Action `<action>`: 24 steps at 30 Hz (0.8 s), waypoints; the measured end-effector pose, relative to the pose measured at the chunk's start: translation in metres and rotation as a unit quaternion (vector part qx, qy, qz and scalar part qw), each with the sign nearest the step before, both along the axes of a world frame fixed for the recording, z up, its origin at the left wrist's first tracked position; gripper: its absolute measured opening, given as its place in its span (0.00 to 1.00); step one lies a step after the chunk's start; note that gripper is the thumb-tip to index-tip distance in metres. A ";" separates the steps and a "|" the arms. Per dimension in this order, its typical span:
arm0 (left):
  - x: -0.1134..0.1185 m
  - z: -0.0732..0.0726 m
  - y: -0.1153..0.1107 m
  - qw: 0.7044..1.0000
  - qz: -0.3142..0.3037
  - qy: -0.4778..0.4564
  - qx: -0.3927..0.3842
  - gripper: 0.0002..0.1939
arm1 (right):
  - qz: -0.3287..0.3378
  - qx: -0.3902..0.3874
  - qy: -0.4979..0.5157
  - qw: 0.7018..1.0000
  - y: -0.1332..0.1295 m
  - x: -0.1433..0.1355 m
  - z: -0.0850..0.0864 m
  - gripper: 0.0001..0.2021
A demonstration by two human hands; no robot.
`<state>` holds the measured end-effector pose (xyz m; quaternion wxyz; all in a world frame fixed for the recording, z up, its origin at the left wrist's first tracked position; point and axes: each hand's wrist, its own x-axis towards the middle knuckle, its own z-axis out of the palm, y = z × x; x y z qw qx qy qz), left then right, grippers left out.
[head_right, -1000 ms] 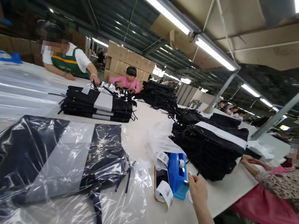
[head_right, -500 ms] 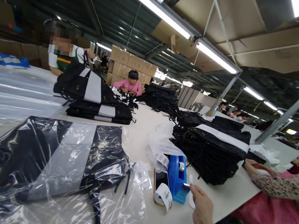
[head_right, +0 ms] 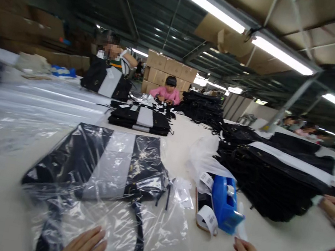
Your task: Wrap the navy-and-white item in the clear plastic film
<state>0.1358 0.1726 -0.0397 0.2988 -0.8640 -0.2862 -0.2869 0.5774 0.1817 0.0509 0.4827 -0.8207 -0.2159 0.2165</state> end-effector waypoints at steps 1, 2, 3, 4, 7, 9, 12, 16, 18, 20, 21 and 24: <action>0.004 0.005 -0.005 0.999 0.024 -0.020 -0.028 0.12 | 0.027 -0.010 -0.028 0.999 -0.001 -0.013 0.009 0.07; 0.008 0.009 -0.009 0.995 0.050 -0.011 -0.086 0.13 | 0.097 -0.021 -0.075 0.992 0.000 -0.031 0.019 0.10; 0.013 0.012 -0.014 0.987 0.075 -0.007 -0.143 0.15 | 0.190 -0.025 -0.093 0.977 0.001 -0.053 0.028 0.13; 0.017 0.013 -0.018 0.976 0.094 0.000 -0.194 0.17 | 0.278 -0.031 -0.086 0.956 0.003 -0.078 0.037 0.16; 0.028 0.005 -0.027 0.948 0.127 0.012 -0.291 0.23 | 0.528 -0.069 -0.011 0.846 0.008 -0.164 0.050 0.17; 0.033 -0.005 -0.030 0.939 0.143 0.000 -0.313 0.26 | 0.621 -0.068 0.003 0.781 0.013 -0.214 0.043 0.16; 0.039 -0.021 -0.032 0.932 0.146 -0.033 -0.330 0.29 | 0.666 -0.094 -0.046 0.739 0.023 -0.260 0.015 0.11; 0.045 -0.027 -0.033 0.921 0.150 -0.056 -0.356 0.32 | 0.644 -0.150 -0.189 0.726 0.035 -0.280 -0.016 0.08; 0.045 -0.026 -0.034 0.915 0.145 -0.053 -0.372 0.33 | 0.629 -0.168 -0.220 0.727 0.039 -0.284 -0.023 0.07; 0.044 -0.024 -0.033 0.911 0.135 -0.049 -0.386 0.33 | 0.612 -0.187 -0.245 0.728 0.043 -0.287 -0.026 0.07; 0.044 -0.022 -0.033 0.910 0.132 -0.050 -0.390 0.33 | 0.606 -0.197 -0.254 0.728 0.045 -0.289 -0.026 0.07; 0.042 -0.018 -0.032 0.905 0.126 -0.058 -0.402 0.33 | 0.597 -0.226 -0.259 0.725 0.051 -0.293 -0.023 0.09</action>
